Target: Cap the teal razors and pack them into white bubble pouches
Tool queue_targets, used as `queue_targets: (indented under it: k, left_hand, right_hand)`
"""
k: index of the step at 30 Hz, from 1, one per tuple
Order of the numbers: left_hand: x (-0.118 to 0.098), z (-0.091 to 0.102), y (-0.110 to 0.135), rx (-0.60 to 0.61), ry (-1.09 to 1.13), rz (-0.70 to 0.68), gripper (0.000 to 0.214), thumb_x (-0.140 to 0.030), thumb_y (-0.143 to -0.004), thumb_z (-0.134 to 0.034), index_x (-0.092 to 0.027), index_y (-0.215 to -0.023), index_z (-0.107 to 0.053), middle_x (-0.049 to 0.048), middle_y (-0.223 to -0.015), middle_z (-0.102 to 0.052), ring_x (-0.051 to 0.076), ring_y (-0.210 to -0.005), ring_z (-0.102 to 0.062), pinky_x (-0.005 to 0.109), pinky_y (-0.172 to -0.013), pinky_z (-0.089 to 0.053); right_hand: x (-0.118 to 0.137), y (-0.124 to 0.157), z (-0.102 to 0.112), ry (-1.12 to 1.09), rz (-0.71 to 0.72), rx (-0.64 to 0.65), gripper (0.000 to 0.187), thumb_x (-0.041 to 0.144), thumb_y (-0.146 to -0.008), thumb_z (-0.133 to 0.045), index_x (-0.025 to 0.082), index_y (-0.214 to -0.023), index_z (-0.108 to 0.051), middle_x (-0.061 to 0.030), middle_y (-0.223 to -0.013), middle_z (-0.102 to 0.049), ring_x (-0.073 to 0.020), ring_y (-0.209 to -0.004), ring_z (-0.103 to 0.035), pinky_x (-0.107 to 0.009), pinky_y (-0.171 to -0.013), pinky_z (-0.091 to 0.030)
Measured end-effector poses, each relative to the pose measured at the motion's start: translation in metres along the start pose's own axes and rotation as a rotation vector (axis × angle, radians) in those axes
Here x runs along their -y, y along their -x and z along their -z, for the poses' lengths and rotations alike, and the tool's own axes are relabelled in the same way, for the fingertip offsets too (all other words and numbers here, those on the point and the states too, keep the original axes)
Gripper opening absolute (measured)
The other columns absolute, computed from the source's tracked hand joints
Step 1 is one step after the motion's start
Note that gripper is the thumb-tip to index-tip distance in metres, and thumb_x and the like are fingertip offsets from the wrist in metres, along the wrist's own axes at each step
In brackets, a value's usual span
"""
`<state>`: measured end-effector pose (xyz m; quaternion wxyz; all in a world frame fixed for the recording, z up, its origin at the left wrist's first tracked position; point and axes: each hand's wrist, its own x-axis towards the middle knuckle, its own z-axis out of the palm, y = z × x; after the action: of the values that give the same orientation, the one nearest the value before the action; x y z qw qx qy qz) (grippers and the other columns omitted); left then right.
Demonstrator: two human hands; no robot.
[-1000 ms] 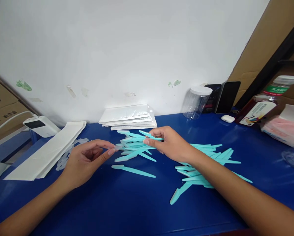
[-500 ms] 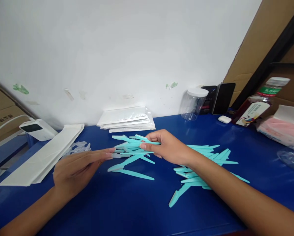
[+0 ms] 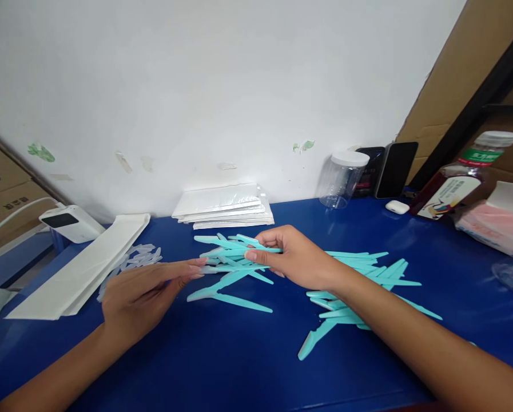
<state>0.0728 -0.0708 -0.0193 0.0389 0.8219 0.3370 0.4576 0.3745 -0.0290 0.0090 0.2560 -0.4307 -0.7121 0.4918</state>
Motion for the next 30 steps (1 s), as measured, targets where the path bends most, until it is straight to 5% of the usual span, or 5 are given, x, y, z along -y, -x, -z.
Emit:
queue_targets:
  k: [15, 19, 21, 25, 30]
  left_hand:
    - [-0.009, -0.002, -0.002, 0.140, 0.008, -0.167, 0.051, 0.000, -0.094, -0.073, -0.036, -0.131, -0.075, -0.0024, -0.122, -0.084, 0.018, -0.094, -0.084, 0.025, -0.074, -0.063]
    - [-0.011, -0.005, -0.001, -0.014, -0.155, -0.174, 0.046, -0.010, -0.085, -0.087, -0.030, -0.125, -0.078, 0.0013, -0.106, -0.084, 0.018, -0.083, -0.079, 0.027, -0.074, -0.061]
    - [-0.010, -0.003, -0.003, -0.137, -0.158, -0.014, 0.041, -0.015, -0.082, -0.089, -0.030, -0.119, -0.080, -0.0007, -0.083, -0.074, 0.015, -0.066, -0.066, 0.028, -0.061, -0.053]
    - [0.004, 0.008, -0.014, -0.226, 0.307, 0.643, 0.022, -0.015, -0.083, -0.071, -0.026, -0.101, -0.080, -0.0041, -0.068, -0.043, 0.011, -0.054, -0.037, 0.025, -0.048, -0.032]
    - [0.030, 0.013, -0.022, -0.214, 0.831, 1.091, 0.052, -0.003, -0.048, -0.057, -0.020, -0.094, -0.074, 0.0004, -0.094, -0.058, 0.010, -0.069, -0.044, 0.020, -0.053, -0.039]
  right_hand:
    - [0.005, 0.004, -0.024, 0.004, 0.031, -0.045, 0.047, 0.063, -0.094, -0.074, 0.021, -0.077, -0.063, 0.0051, -0.068, -0.047, -0.0121, -0.060, -0.041, -0.029, -0.058, -0.034]
    - [0.001, 0.001, -0.022, 0.024, 0.047, -0.052, 0.048, 0.066, -0.096, -0.070, 0.021, -0.078, -0.062, 0.0045, -0.069, -0.047, -0.0133, -0.062, -0.042, -0.030, -0.060, -0.034]
    - [-0.002, 0.000, -0.017, 0.064, 0.062, -0.099, 0.048, 0.065, -0.096, -0.070, 0.021, -0.078, -0.063, 0.0038, -0.070, -0.049, -0.0143, -0.065, -0.043, -0.030, -0.062, -0.035]
    - [-0.004, -0.002, -0.007, 0.149, 0.092, -0.181, 0.050, 0.066, -0.097, -0.068, 0.020, -0.078, -0.063, 0.0013, -0.075, -0.053, -0.0164, -0.071, -0.046, -0.032, -0.067, -0.037]
    - [-0.005, -0.004, -0.002, 0.209, 0.097, -0.212, 0.054, 0.070, -0.098, -0.063, 0.020, -0.077, -0.061, 0.0006, -0.075, -0.053, -0.0176, -0.073, -0.047, -0.033, -0.069, -0.038]
